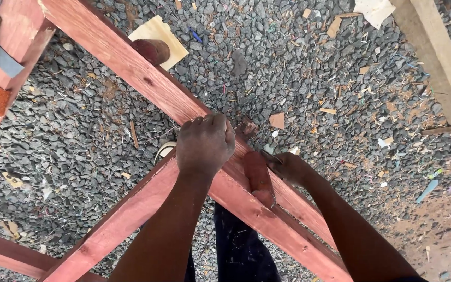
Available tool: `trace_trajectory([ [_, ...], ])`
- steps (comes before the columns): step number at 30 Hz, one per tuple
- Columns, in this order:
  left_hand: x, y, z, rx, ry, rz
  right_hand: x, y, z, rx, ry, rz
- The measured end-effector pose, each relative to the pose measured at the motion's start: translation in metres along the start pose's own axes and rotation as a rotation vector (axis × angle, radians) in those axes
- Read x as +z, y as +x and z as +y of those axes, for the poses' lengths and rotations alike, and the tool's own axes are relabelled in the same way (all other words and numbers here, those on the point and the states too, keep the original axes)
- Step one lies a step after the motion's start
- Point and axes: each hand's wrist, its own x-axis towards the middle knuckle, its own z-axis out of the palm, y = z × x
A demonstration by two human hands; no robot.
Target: Sanding the surfaces and joints of a wooden furniture frame using sandpaper to prepare it for finishing.
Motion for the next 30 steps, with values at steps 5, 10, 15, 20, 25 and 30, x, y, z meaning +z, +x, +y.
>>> trace_trajectory([
  [5,0.004,-0.003,0.0,0.006,0.025,0.008,0.017,0.027,-0.014,-0.071,0.221,0.142],
  [10,-0.001,-0.001,0.002,0.012,0.009,-0.003,0.026,0.013,0.002,0.055,0.121,0.14],
  [15,-0.003,0.002,-0.001,0.01,0.035,0.006,0.028,0.016,-0.03,-0.037,0.212,0.175],
  [20,0.002,-0.002,0.0,0.0,0.008,0.017,0.024,0.006,-0.029,-0.023,0.256,0.199],
  [25,0.0,0.002,0.001,0.002,0.014,0.024,0.023,-0.01,-0.035,0.001,0.267,0.174],
  [30,0.004,-0.002,0.001,-0.001,0.036,0.034,0.027,-0.009,-0.026,0.09,0.289,0.177],
])
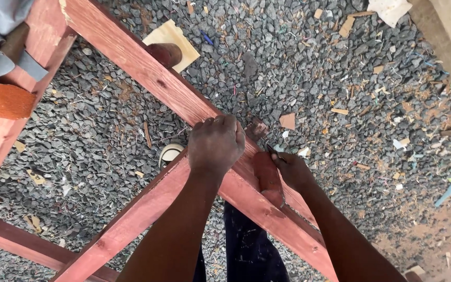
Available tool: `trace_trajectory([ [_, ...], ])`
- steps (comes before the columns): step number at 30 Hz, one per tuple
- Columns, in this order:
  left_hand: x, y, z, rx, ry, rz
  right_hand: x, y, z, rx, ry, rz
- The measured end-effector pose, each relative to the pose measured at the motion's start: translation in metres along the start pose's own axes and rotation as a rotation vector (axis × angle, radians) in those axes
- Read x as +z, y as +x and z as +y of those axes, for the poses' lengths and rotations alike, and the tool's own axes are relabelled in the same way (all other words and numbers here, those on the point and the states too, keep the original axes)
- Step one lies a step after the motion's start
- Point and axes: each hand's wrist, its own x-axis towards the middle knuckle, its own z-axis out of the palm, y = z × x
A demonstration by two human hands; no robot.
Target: Sanding the surfaces and joints of a wooden furniture frame using sandpaper to prepare it for finishing.
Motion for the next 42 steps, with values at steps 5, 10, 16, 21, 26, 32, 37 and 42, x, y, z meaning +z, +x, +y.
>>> trace_trajectory([
  [5,0.0,0.004,-0.001,0.008,-0.007,-0.045,-0.012,-0.037,-0.073,-0.079,0.102,0.009],
  [10,0.005,0.002,-0.003,-0.001,-0.068,-0.149,-0.001,-0.061,-0.082,-0.079,0.172,0.099],
  [16,0.006,-0.002,-0.009,0.045,-0.027,-0.614,0.016,-0.11,-0.089,-0.007,0.339,0.278],
  [21,-0.032,-0.002,-0.025,0.496,-0.236,-0.5,0.017,-0.147,-0.109,-0.287,0.374,0.348],
  [26,-0.062,-0.019,-0.059,0.541,-0.315,-0.613,0.0,-0.176,-0.095,-0.162,0.482,0.485],
  [32,-0.077,-0.015,-0.043,-0.656,-0.511,-1.032,0.021,-0.177,-0.137,-0.327,0.353,0.405],
  [37,-0.059,-0.03,-0.049,-0.878,-0.561,-1.006,0.061,-0.139,-0.158,-0.462,0.114,0.3],
  [42,-0.071,-0.013,-0.043,-0.886,-0.433,-1.159,0.062,-0.153,-0.15,-0.478,0.057,0.168],
])
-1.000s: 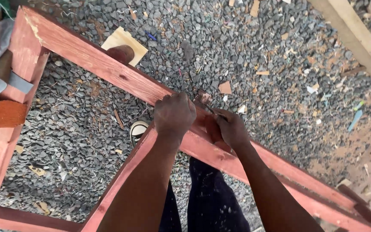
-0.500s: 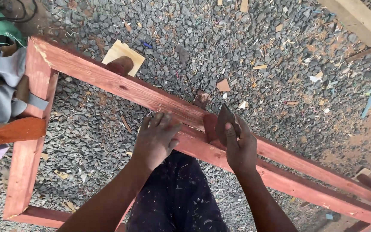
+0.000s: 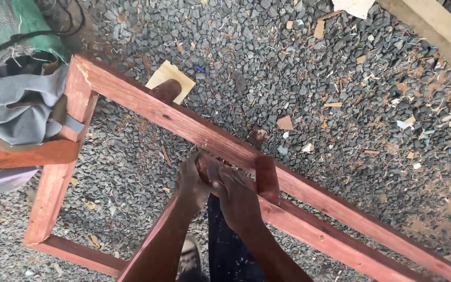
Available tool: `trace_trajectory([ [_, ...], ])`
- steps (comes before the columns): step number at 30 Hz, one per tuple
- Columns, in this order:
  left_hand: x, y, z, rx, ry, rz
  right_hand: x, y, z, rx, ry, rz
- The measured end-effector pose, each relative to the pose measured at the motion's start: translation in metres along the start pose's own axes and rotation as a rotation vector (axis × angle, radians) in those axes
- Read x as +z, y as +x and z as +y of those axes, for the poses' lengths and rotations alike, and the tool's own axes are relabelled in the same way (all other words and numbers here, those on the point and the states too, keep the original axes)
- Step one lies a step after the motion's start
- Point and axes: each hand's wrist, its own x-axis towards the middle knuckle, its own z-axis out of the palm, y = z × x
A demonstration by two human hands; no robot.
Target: Sanding the surfaces and joints of a wooden furniture frame using sandpaper to prepare it for finishing.
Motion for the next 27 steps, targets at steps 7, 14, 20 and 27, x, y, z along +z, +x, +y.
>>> trace_trajectory([
  [7,0.004,-0.003,-0.002,0.045,-0.022,0.083,0.013,0.003,0.017,-0.031,0.03,0.042],
  [14,0.016,0.009,-0.012,-0.016,-0.037,0.061,0.014,0.016,0.0,0.008,-0.059,-0.002],
  [20,-0.017,-0.015,0.046,-0.238,-0.501,0.094,0.036,0.018,0.029,0.02,-0.143,0.04],
  [27,0.003,0.012,-0.013,0.163,-0.035,-0.04,0.042,0.029,0.046,0.086,-0.173,0.083],
])
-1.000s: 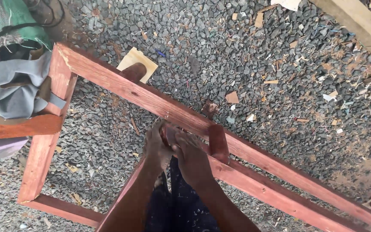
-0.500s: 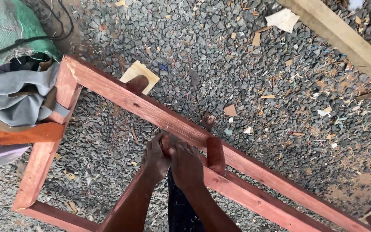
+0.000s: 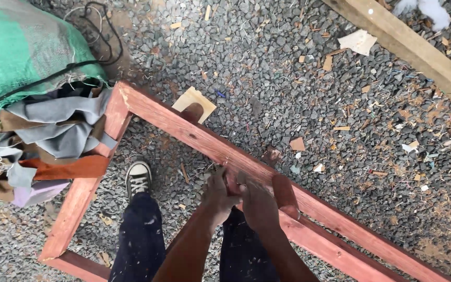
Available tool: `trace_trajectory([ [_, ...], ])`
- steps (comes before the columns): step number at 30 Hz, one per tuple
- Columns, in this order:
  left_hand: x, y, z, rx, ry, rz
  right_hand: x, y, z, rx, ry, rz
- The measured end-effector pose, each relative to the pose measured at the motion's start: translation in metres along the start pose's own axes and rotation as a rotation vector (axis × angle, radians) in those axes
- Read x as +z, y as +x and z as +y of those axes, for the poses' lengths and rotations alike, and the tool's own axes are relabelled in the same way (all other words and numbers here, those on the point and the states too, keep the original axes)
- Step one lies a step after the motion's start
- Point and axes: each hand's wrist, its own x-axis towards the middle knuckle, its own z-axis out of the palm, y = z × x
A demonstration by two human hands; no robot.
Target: Sanding the surfaces and joints of a wooden furniture frame using sandpaper to prepare it for finishing.
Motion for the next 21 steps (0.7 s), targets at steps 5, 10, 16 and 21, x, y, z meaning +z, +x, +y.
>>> trace_trajectory([
  [5,-0.01,-0.016,0.012,-0.005,-0.026,-0.094,0.016,0.021,0.016,-0.157,-0.289,-0.067],
  [10,-0.02,0.038,-0.032,0.091,-0.259,-0.211,-0.012,0.025,-0.062,0.072,-0.042,0.094],
  [16,-0.233,0.042,-0.105,0.009,-1.055,0.017,0.013,0.037,-0.21,-0.04,0.152,0.113],
  [21,-0.444,0.018,-0.148,0.096,-2.115,0.615,0.084,0.075,-0.258,-0.11,0.231,-0.129],
])
